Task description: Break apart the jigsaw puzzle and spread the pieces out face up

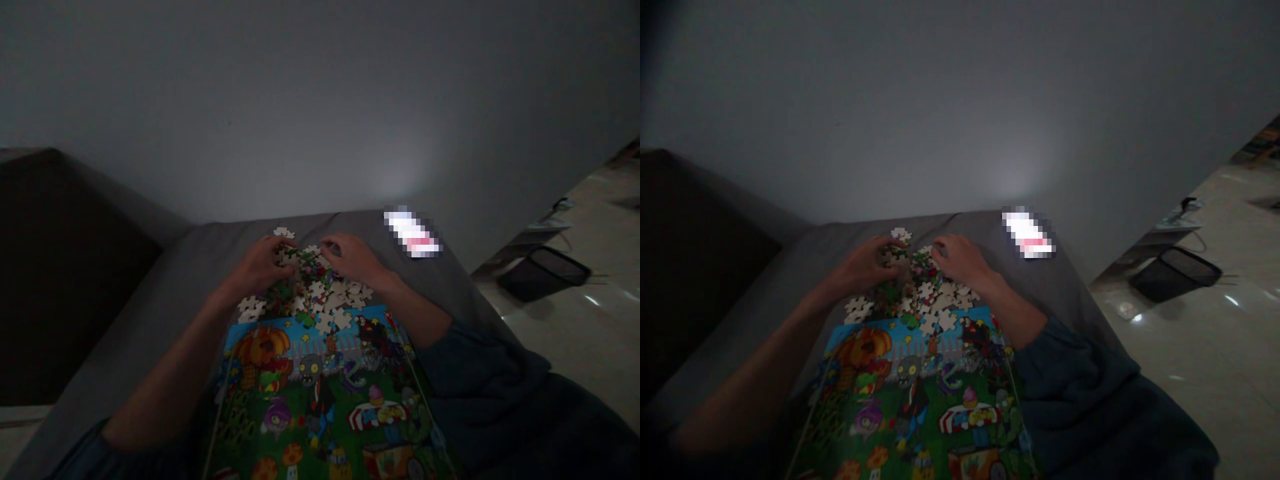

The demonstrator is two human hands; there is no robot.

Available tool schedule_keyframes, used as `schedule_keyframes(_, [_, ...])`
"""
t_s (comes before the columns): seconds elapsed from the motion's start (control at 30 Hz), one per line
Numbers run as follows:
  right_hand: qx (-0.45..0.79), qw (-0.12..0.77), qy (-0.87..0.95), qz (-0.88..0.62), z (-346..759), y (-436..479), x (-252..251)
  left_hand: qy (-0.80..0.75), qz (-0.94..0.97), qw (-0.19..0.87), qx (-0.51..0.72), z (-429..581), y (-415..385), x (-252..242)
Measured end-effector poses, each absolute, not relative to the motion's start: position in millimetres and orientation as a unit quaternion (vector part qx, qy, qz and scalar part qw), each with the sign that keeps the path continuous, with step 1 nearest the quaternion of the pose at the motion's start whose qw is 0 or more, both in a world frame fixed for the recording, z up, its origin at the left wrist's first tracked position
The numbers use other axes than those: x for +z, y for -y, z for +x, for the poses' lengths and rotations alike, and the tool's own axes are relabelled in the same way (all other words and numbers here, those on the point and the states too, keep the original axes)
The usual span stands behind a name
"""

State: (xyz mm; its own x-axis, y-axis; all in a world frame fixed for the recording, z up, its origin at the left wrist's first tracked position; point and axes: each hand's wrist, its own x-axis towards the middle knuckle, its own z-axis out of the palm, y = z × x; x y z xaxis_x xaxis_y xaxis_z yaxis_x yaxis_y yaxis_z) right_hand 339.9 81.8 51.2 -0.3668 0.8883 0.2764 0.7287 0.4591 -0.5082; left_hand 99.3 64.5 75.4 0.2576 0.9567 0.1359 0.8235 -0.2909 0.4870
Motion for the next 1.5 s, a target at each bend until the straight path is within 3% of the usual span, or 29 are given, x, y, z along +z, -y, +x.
schedule_keyframes(0.27, [0.207,0.174,0.835,-0.479,367,-82,77,-0.565,0.759,0.195,0.257,73,-62,105])
schedule_keyframes(0.47, [0.196,0.066,0.828,-0.521,391,-68,79,-0.516,0.808,0.250,0.138,54,-71,108])
schedule_keyframes(0.63, [0.199,0.068,0.832,-0.513,379,-53,73,-0.478,0.828,0.281,0.081,40,-76,98])
schedule_keyframes(0.77, [0.195,0.040,0.851,-0.486,364,-45,73,-0.499,0.833,0.234,0.055,45,-73,89])
schedule_keyframes(1.07, [0.156,0.141,0.882,-0.421,347,-57,64,-0.509,0.842,0.172,-0.047,87,-56,73])
schedule_keyframes(1.27, [0.171,0.230,0.883,-0.372,346,-59,76,-0.458,0.862,0.212,0.053,84,-70,61])
schedule_keyframes(1.5, [0.211,0.202,0.870,-0.396,359,-62,85,-0.459,0.846,0.236,0.137,87,-73,62])
